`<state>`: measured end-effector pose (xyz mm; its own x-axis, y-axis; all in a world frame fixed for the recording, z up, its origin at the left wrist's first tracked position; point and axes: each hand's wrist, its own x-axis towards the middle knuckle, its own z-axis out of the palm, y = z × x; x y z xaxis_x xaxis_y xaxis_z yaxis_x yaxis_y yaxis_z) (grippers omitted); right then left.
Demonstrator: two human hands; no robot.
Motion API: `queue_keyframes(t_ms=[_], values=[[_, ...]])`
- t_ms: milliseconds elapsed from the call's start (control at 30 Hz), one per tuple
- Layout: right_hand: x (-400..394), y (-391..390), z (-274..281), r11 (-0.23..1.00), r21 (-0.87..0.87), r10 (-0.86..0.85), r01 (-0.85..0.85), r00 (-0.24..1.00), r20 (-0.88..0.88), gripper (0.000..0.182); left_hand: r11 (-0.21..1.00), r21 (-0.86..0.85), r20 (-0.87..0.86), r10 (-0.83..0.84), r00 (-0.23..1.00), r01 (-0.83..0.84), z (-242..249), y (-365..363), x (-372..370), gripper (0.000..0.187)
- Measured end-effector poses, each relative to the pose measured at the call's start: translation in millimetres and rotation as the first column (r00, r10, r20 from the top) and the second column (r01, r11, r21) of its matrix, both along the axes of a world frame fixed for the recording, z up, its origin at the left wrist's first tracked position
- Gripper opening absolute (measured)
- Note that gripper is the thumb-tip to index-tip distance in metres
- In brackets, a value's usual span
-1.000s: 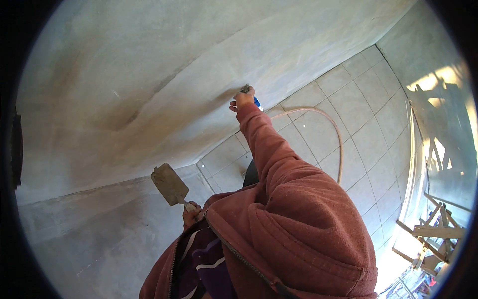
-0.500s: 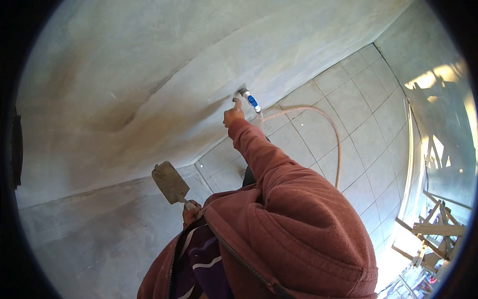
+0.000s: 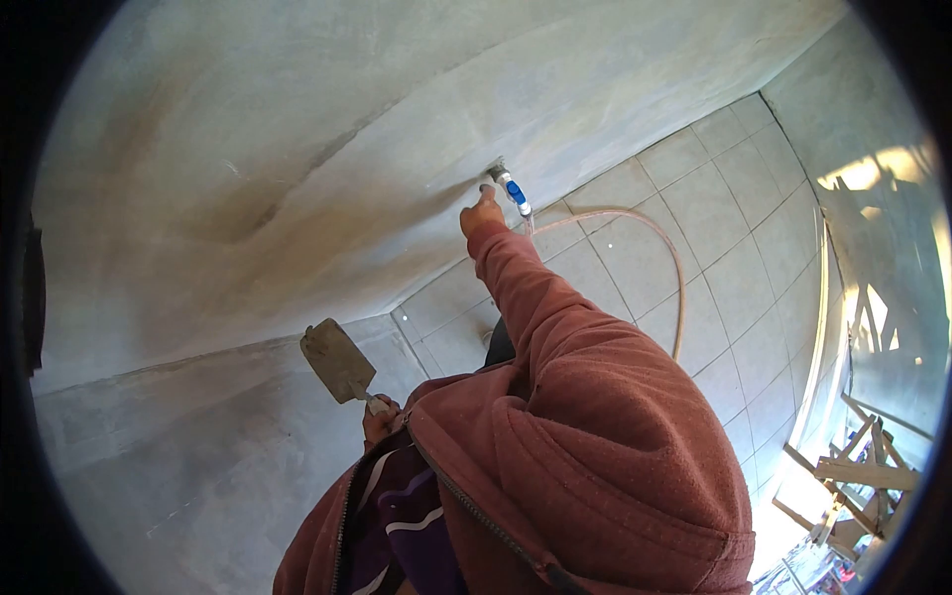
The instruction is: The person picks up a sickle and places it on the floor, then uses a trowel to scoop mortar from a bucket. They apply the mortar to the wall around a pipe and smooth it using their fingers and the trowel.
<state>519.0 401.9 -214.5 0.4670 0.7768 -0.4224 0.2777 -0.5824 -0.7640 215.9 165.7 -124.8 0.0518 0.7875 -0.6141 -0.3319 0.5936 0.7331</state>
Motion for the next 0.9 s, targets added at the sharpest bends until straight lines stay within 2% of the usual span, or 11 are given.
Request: queue_keyframes(t_ms=[333,400,433,467,500,533,600,633,700,833,900], values=[[-4,-7,-61,0.986,0.16,0.036,-0.04,0.999,0.026,0.072,1.0,0.0,-0.056,-0.029,0.998,0.029,-1,0,-2,0.023],[-1,10,-139,0.665,0.109,0.694,-0.738,0.666,0.274,0.078,0.999,0.003,-0.056,-0.051,0.997,0.051,-6,0,-7,0.023],[-4,7,-110,0.668,0.113,0.692,-0.736,0.67,0.269,0.078,0.998,0.005,-0.051,-0.066,0.997,0.066,-7,0,-9,0.023],[-8,1,-52,0.949,0.207,0.299,-0.238,0.886,-0.355,0.079,0.998,0.001,-0.056,-0.068,0.996,0.068,-8,0,-11,0.023],[-10,-3,-17,0.959,-0.061,-0.207,0.276,0.539,-0.817,0.081,0.997,-0.004,-0.071,-0.076,0.995,0.076,-8,0,-11,0.023],[-11,4,-45,0.959,-0.067,-0.211,0.276,0.536,-0.818,0.081,0.996,-0.009,-0.085,-0.084,0.993,0.083,-8,0,-11,0.024],[-15,26,-128,0.955,0.261,0.062,0.142,0.764,-0.642,0.084,0.996,-0.011,-0.091,-0.092,0.992,0.091,-8,-1,-12,0.024],[-14,24,-98,0.955,0.26,0.061,0.143,0.762,-0.644,0.084,0.995,-0.007,-0.092,-0.098,0.991,0.098,-8,0,-12,0.024],[-8,15,1,0.898,-0.114,-0.325,0.425,0.468,-0.822,0.084,0.996,-0.008,-0.115,-0.088,0.989,0.088,-7,0,-10,0.025],[-12,25,-18,0.845,-0.129,-0.377,0.519,0.407,-0.832,0.081,0.997,-0.04,-0.16,-0.07,0.985,0.065,0,2,-5,0.025],[-19,42,-71,0.876,0.034,-0.367,0.481,0.71,-0.6,0.083,0.998,-0.033,-0.133,-0.052,0.99,0.048,-7,0,-8,0.025]])
